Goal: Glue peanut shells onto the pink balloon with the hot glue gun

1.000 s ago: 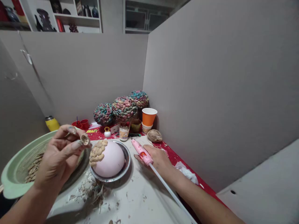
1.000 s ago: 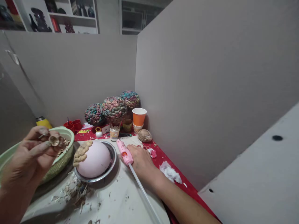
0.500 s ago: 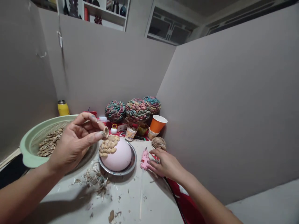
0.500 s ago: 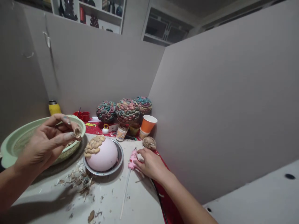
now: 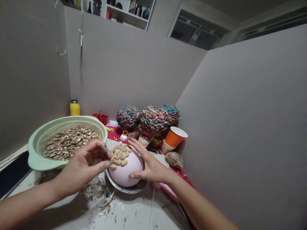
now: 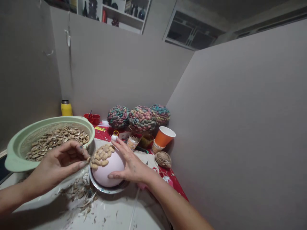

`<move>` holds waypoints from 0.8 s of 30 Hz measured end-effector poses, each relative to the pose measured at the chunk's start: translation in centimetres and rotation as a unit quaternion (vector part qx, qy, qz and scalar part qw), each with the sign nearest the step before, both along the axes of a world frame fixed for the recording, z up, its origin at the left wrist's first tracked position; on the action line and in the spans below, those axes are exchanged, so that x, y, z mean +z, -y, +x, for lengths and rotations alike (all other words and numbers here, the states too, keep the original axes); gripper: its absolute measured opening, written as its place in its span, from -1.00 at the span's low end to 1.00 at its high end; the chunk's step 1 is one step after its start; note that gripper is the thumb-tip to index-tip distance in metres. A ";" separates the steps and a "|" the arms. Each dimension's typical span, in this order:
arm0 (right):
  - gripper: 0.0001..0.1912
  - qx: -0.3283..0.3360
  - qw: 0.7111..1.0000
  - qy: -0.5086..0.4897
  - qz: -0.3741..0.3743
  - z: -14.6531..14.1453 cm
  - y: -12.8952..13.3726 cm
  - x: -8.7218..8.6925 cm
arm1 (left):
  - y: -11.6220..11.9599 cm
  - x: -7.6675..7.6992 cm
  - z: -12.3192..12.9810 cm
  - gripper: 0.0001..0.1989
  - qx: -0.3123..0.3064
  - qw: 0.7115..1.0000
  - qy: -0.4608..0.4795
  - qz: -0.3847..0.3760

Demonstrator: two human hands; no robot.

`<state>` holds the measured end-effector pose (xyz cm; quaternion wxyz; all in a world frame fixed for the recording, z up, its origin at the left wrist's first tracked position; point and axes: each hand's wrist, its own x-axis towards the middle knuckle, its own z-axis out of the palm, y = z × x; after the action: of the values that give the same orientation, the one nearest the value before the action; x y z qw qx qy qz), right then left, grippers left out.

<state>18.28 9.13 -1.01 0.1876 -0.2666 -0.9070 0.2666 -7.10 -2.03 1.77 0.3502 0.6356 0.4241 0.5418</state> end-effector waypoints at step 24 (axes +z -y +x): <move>0.00 -0.015 0.989 -0.090 -0.118 -0.2 -1.0 -1.0 | -1.9 -3.6 3.0 -0.83 0.047 0.848 -0.400 0.344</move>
<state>18.06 10.13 -2.05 0.2397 -0.2754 -0.8444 0.3921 -4.12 -0.10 -1.79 -0.1167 0.8562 0.3432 0.3682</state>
